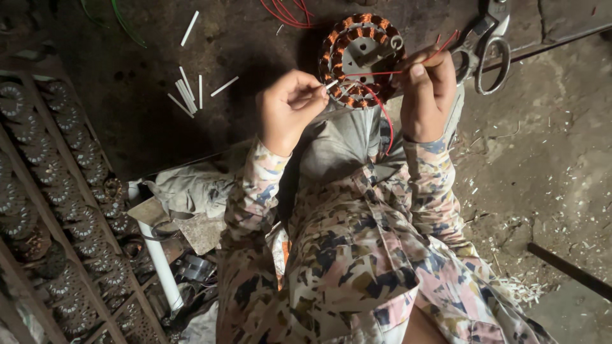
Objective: The person assembles a circular electrical component by inserting white plastic tubes into slots and threading red and green wires through them. They use shears to cut wires and adjust connections, repeating the process across multiple slots.
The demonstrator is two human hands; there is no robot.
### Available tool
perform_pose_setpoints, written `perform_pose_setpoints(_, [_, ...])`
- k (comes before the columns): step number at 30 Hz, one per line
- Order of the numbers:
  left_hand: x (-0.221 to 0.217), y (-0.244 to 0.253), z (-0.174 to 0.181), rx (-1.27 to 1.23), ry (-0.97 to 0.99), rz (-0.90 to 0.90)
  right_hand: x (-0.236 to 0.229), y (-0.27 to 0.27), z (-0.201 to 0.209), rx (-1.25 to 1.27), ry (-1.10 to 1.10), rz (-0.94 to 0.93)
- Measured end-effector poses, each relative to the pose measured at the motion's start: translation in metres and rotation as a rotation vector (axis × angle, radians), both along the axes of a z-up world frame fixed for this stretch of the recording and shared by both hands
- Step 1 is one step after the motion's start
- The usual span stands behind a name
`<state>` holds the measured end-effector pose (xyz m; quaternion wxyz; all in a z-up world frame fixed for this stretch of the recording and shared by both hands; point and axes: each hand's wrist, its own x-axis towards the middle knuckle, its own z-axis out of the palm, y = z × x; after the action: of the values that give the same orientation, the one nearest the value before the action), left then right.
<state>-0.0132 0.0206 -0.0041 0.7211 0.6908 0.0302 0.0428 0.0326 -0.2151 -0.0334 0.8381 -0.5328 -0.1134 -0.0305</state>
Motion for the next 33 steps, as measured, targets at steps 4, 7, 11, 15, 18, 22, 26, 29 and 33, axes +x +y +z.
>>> perform_pose_setpoints(4, [0.001, -0.001, 0.006, 0.093, 0.022, 0.033, -0.002, 0.0, 0.001, -0.017, -0.012, 0.007])
perform_pose_setpoints(7, [0.003, -0.003, 0.007, 0.143, 0.01, 0.052, -0.005, 0.0, 0.003, -0.04, 0.001, -0.013])
perform_pose_setpoints(11, [0.005, -0.006, 0.006, 0.227, -0.015, 0.096, -0.011, 0.001, 0.007, -0.092, -0.035, -0.021])
perform_pose_setpoints(15, [0.008, -0.008, 0.005, 0.312, -0.044, 0.122, -0.013, 0.002, 0.01, -0.13, -0.058, -0.016])
perform_pose_setpoints(18, [0.008, -0.008, 0.005, 0.349, -0.035, 0.147, -0.014, 0.003, 0.012, -0.154, -0.077, 0.002])
perform_pose_setpoints(22, [0.009, -0.006, 0.004, 0.346, -0.035, 0.109, -0.017, 0.002, 0.014, -0.183, -0.069, 0.029])
perform_pose_setpoints(26, [0.01, 0.004, 0.006, 0.327, -0.035, 0.025, -0.017, 0.001, 0.015, -0.206, -0.1, 0.007])
perform_pose_setpoints(29, [0.01, 0.011, 0.01, 0.318, -0.041, -0.054, -0.02, 0.001, 0.015, -0.212, -0.072, 0.005])
perform_pose_setpoints(33, [0.013, 0.021, 0.016, 0.383, -0.078, -0.141, -0.021, 0.002, 0.015, -0.163, -0.068, -0.006])
